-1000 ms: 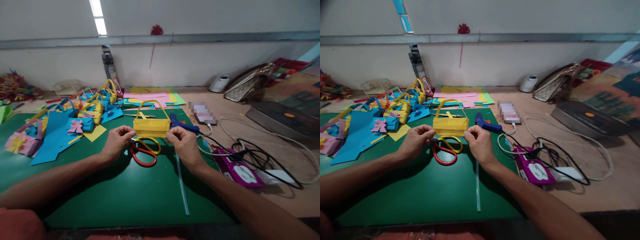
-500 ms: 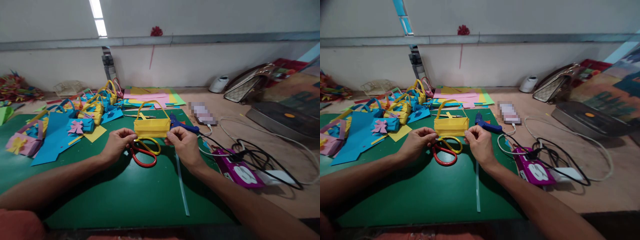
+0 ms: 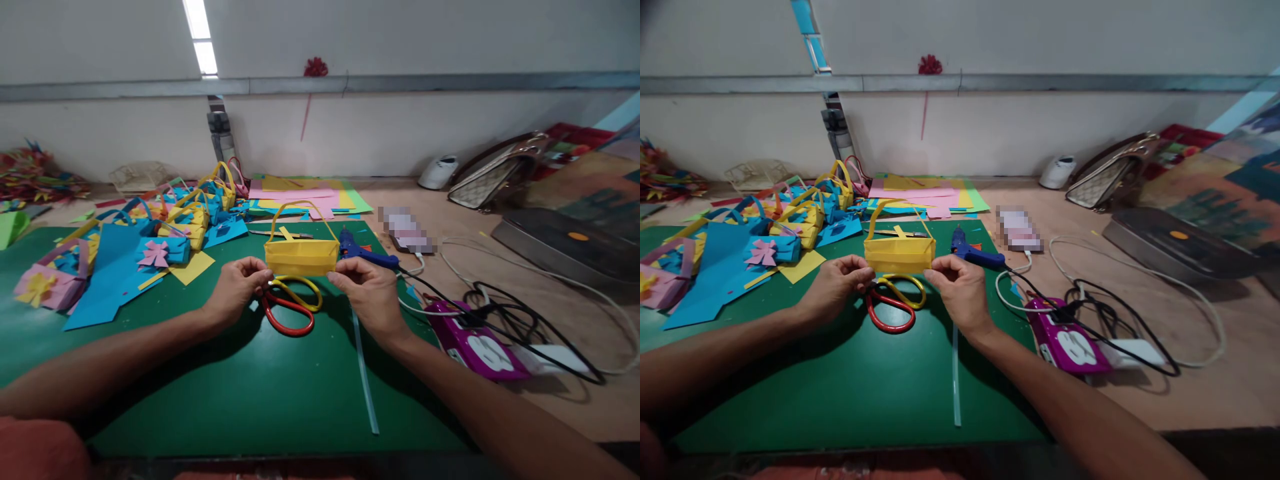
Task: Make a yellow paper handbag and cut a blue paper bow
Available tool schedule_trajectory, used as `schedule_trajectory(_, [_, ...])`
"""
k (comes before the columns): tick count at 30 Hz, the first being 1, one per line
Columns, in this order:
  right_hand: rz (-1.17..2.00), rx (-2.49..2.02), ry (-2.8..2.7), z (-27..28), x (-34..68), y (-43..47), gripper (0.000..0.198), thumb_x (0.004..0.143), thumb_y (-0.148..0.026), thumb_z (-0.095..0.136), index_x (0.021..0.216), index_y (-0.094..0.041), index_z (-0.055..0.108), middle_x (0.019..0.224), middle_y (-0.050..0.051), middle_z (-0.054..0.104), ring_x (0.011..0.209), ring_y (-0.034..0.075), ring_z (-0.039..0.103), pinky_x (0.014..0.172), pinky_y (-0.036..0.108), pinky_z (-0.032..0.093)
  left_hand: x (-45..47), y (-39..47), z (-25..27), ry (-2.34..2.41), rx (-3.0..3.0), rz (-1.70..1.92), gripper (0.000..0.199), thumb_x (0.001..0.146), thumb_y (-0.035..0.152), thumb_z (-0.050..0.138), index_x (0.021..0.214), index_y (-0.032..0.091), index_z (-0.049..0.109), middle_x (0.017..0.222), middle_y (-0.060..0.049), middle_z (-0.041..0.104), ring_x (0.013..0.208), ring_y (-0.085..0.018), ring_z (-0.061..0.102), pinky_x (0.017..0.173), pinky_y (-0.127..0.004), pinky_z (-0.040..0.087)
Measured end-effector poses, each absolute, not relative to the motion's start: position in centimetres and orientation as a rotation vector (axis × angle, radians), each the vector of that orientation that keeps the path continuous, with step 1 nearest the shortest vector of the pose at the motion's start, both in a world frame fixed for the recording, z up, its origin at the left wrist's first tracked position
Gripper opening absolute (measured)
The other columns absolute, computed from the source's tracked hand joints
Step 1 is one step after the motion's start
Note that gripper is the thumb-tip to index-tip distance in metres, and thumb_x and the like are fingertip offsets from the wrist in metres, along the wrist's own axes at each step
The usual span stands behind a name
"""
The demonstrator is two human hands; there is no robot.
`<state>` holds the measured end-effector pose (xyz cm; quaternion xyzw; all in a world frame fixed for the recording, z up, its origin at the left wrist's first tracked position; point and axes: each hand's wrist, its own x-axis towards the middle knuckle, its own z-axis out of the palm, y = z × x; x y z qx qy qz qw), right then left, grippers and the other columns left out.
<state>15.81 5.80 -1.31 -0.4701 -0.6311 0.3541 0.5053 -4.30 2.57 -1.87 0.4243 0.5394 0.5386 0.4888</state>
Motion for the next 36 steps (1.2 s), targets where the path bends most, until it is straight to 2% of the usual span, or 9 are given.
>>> schedule_trajectory(7, [0.751, -1.172, -1.615, -1.3, 15.9, 5.8, 0.017, 0.067, -0.031, 0.063, 0.058, -0.019, 0.055, 0.055, -0.003, 0.053, 0.051, 0.01, 0.043, 0.05, 0.024, 0.036, -4.2, 2.6, -2.2, 1.306, 1.067, 1.308, 0.013, 0.067, 0.022, 0.065, 0.063, 0.015, 0.054, 0.05, 0.004, 0.052, 0.045, -0.007, 0.046, 0.046, -0.018, 0.038])
schedule_trajectory(17, [0.669, -1.183, -1.718, -0.7, 15.9, 5.3, 0.018, 0.071, -0.028, 0.056, 0.057, -0.02, 0.049, 0.054, -0.003, 0.048, 0.053, 0.012, 0.042, 0.051, 0.025, 0.033, -4.1, 2.5, -1.7, 1.279, 1.078, 1.34, 0.015, 0.067, 0.022, 0.065, 0.063, 0.015, 0.052, 0.052, 0.003, 0.052, 0.047, -0.007, 0.047, 0.047, -0.018, 0.038])
schedule_trajectory(21, [0.694, -1.16, -1.72, -0.6, 16.0, 5.5, 0.018, 0.071, -0.028, 0.056, 0.057, -0.021, 0.048, 0.056, -0.003, 0.048, 0.052, 0.011, 0.041, 0.053, 0.025, 0.034, -4.5, 2.7, -1.6, 1.129, 0.954, 1.361, 0.021, 0.074, 0.035, 0.065, 0.077, 0.017, 0.054, 0.065, 0.001, 0.059, 0.055, -0.009, 0.056, 0.049, -0.018, 0.042])
schedule_trajectory(24, [0.727, -1.152, -1.724, -0.7, 15.9, 5.5, 0.017, 0.071, -0.029, 0.057, 0.058, -0.02, 0.05, 0.056, -0.003, 0.049, 0.052, 0.011, 0.041, 0.052, 0.025, 0.034, -4.8, 3.1, -1.8, 0.985, 0.926, 1.305, 0.026, 0.076, 0.04, 0.063, 0.087, 0.017, 0.058, 0.068, -0.001, 0.061, 0.053, -0.009, 0.055, 0.048, -0.02, 0.043])
schedule_trajectory(29, [0.802, -1.161, -1.715, -0.8, 15.9, 5.6, 0.016, 0.07, -0.029, 0.057, 0.058, -0.019, 0.052, 0.056, -0.002, 0.052, 0.052, 0.012, 0.043, 0.051, 0.025, 0.034, -5.4, 3.3, -2.4, 0.857, 1.012, 1.142, 0.026, 0.076, 0.039, 0.064, 0.074, 0.013, 0.064, 0.059, -0.003, 0.059, 0.051, -0.01, 0.054, 0.049, -0.022, 0.045])
schedule_trajectory(32, [0.851, -1.167, -1.698, -0.7, 16.0, 5.8, 0.017, 0.07, -0.029, 0.057, 0.057, -0.019, 0.052, 0.055, -0.002, 0.053, 0.052, 0.011, 0.043, 0.05, 0.025, 0.034, -5.6, 3.3, -2.3, 0.823, 1.01, 1.129, 0.033, 0.074, 0.046, 0.065, 0.077, 0.013, 0.067, 0.065, -0.006, 0.063, 0.054, -0.012, 0.057, 0.051, -0.023, 0.046])
schedule_trajectory(36, [0.904, -1.172, -1.673, -0.7, 16.1, 6.0, 0.018, 0.07, -0.03, 0.058, 0.058, -0.019, 0.053, 0.056, -0.001, 0.055, 0.053, 0.012, 0.046, 0.051, 0.025, 0.036, -5.8, 3.2, -1.9, 0.827, 1.01, 1.12, 0.032, 0.069, 0.044, 0.071, 0.073, 0.012, 0.068, 0.068, -0.008, 0.066, 0.055, -0.013, 0.058, 0.053, -0.025, 0.048])
